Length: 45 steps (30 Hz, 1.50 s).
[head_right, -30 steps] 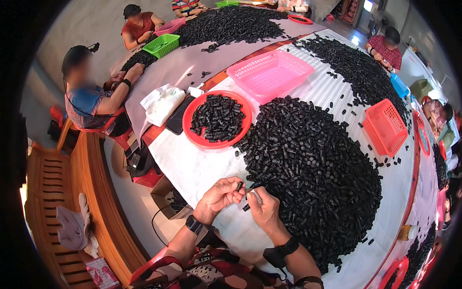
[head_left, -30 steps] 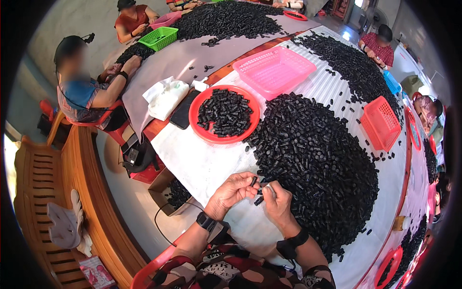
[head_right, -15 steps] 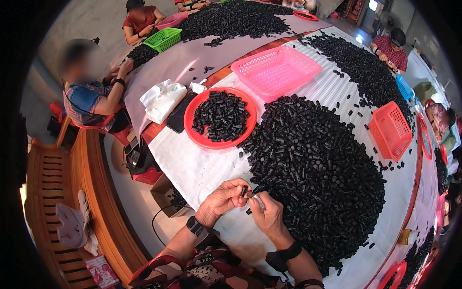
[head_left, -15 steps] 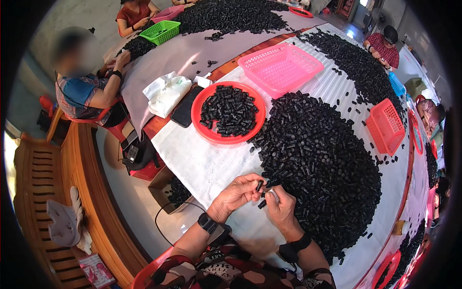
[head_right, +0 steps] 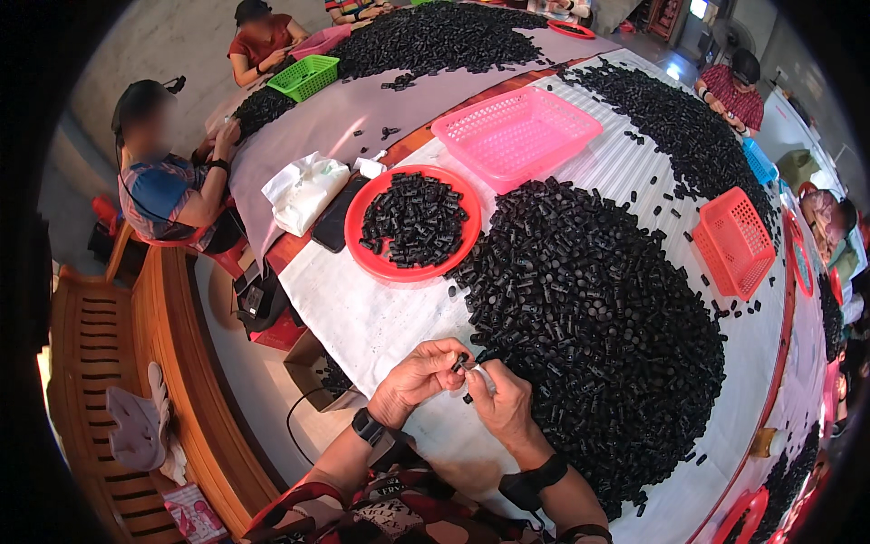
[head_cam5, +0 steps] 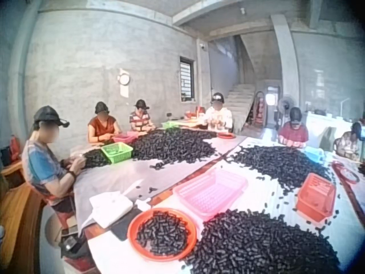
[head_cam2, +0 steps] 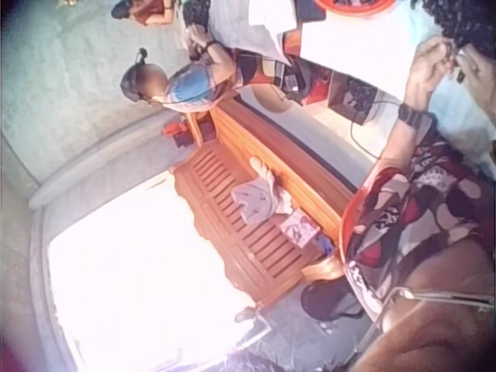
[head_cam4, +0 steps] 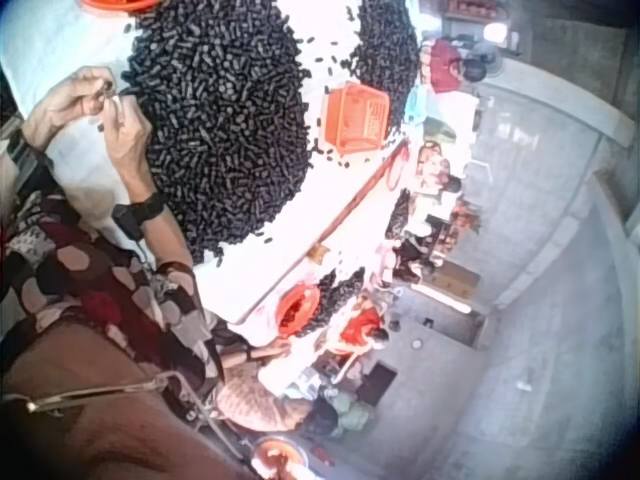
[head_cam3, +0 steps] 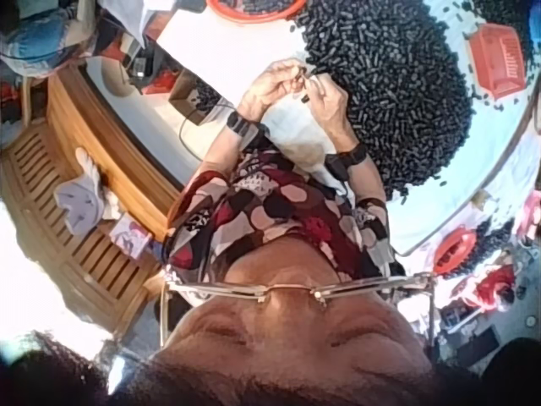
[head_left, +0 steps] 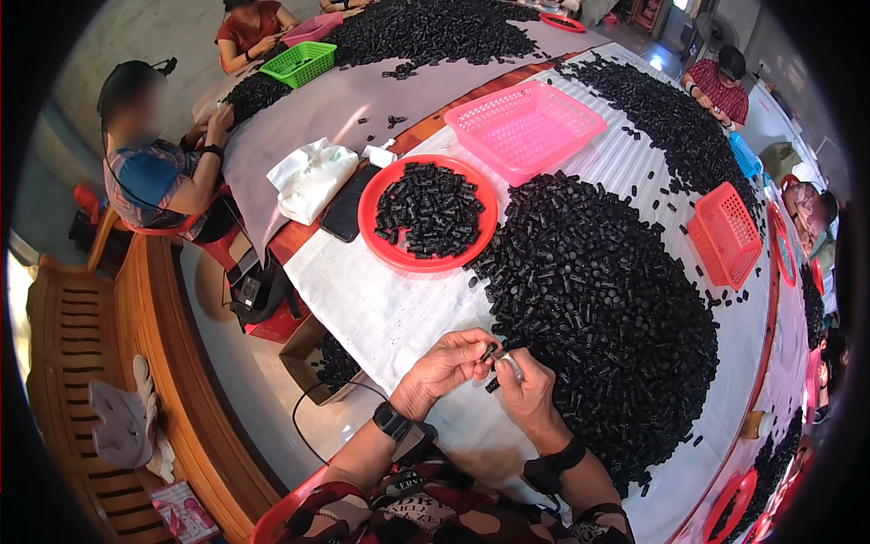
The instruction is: Assembling small black plastic components by hand at a production table.
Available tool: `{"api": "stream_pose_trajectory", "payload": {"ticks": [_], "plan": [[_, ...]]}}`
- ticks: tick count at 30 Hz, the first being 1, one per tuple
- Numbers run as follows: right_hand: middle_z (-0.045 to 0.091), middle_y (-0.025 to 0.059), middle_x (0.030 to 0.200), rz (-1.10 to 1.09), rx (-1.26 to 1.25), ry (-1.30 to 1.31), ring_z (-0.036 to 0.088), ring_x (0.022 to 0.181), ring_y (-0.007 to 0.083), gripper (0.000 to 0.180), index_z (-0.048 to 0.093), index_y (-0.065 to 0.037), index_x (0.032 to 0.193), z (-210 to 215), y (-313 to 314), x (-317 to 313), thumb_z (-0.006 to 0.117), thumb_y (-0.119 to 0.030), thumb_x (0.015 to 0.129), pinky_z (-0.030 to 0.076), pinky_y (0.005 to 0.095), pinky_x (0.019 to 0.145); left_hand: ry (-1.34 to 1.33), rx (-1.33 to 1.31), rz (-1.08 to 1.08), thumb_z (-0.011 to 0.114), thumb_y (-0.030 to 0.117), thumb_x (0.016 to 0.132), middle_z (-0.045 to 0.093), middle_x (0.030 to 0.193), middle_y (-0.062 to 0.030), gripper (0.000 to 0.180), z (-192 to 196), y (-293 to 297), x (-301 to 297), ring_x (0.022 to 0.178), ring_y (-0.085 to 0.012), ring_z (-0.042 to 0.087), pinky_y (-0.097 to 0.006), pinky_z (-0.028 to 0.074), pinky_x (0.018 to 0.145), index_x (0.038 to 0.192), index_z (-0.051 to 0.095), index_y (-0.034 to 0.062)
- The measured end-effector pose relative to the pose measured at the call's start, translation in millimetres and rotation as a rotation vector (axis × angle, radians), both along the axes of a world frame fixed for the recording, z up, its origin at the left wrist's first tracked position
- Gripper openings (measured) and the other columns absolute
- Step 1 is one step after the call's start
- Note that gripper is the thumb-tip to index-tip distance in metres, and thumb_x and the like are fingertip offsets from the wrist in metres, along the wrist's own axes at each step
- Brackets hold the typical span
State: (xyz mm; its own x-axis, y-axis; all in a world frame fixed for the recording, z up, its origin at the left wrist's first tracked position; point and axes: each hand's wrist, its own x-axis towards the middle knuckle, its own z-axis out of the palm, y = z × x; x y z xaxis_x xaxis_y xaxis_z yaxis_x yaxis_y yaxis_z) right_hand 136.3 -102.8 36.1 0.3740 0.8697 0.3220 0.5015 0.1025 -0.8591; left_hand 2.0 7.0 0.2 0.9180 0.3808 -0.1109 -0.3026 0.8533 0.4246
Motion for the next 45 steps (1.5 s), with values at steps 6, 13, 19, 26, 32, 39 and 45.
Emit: {"api": "stream_pose_trajectory", "payload": {"ticks": [6, 13, 19, 26, 32, 39, 45], "plan": [[0.058, 0.0140, 0.066, -0.007, -0.010, -0.015, 0.059, 0.057, 0.0318, 0.021, 0.054, -0.002, 0.075, -1.1, 0.6, 0.4, 0.062, -0.017, 0.087, 0.046, 0.0363, 0.050, 0.012, 0.016, -0.014, 0.062, 0.014, 0.089, 0.064, 0.094, -0.0097, 0.025, 1.2, 0.6, 0.3, 0.073, -0.0142, 0.058, -0.026, 0.047, 0.065, 0.106, 0.060, -0.0046], [0.057, 0.0137, 0.065, -0.001, -0.030, -0.064, 0.059, 0.057, 0.0326, 0.021, 0.053, -0.003, 0.075, -0.3, -0.2, 0.4, 0.063, -0.018, 0.087, 0.046, 0.0369, 0.049, 0.019, 0.022, -0.005, 0.062, 0.014, 0.089, 0.063, 0.092, -0.0096, 0.024, -0.1, -0.2, 0.4, 0.070, -0.0147, 0.056, -0.026, 0.043, 0.061, 0.105, 0.060, -0.0043], [0.058, 0.0138, 0.066, 0.005, -0.013, -0.074, 0.060, 0.058, 0.0330, 0.021, 0.054, -0.003, 0.076, 0.4, 0.2, -0.7, 0.062, -0.018, 0.087, 0.047, 0.0377, 0.049, 0.038, 0.034, -0.005, 0.061, 0.015, 0.090, 0.062, 0.088, -0.0083, 0.023, -1.8, -0.2, 1.6, 0.072, -0.0140, 0.055, -0.025, 0.043, 0.060, 0.105, 0.058, -0.0024], [0.060, 0.0146, 0.069, -0.014, -0.002, -0.004, 0.060, 0.059, 0.0336, 0.020, 0.055, -0.002, 0.078, -5.4, -0.3, 0.5, 0.060, -0.018, 0.089, 0.048, 0.0373, 0.051, 0.012, 0.028, -0.020, 0.059, 0.016, 0.092, 0.062, 0.084, -0.0090, 0.022, 4.2, -2.1, 2.1, 0.066, -0.0127, 0.055, -0.022, 0.042, 0.055, 0.106, 0.055, 0.0000], [0.061, 0.0146, 0.069, -0.010, -0.017, -0.008, 0.061, 0.061, 0.0332, 0.020, 0.055, -0.002, 0.079, -3.9, -0.5, 0.5, 0.060, -0.018, 0.089, 0.048, 0.0370, 0.052, 0.026, 0.056, 0.011, 0.061, 0.016, 0.091, 0.064, 0.085, -0.0101, 0.022, 4.8, -3.0, -0.1, 0.067, -0.0137, 0.059, -0.023, 0.047, 0.057, 0.104, 0.055, -0.0008], [0.063, 0.0137, 0.071, -0.010, -0.036, 0.102, 0.064, 0.063, 0.0287, 0.020, 0.058, -0.001, 0.082, 3.6, -0.4, 0.1, 0.058, -0.019, 0.090, 0.049, 0.0341, 0.055, 0.073, 0.057, -0.009, 0.059, 0.012, 0.091, 0.064, 0.089, -0.0121, 0.021, 8.8, -0.8, -2.0, 0.071, -0.0170, 0.062, -0.029, 0.052, 0.064, 0.106, 0.057, -0.0028], [0.064, 0.0141, 0.073, 0.003, -0.073, 0.079, 0.064, 0.065, 0.0289, 0.020, 0.059, 0.000, 0.082, 3.9, -0.9, 0.9, 0.058, -0.018, 0.090, 0.049, 0.0337, 0.056, 0.040, 0.023, 0.021, 0.058, 0.017, 0.092, 0.063, 0.090, -0.0108, 0.025, 4.2, -1.8, -1.3, 0.072, -0.0152, 0.058, -0.028, 0.047, 0.065, 0.105, 0.058, -0.0049]]}}
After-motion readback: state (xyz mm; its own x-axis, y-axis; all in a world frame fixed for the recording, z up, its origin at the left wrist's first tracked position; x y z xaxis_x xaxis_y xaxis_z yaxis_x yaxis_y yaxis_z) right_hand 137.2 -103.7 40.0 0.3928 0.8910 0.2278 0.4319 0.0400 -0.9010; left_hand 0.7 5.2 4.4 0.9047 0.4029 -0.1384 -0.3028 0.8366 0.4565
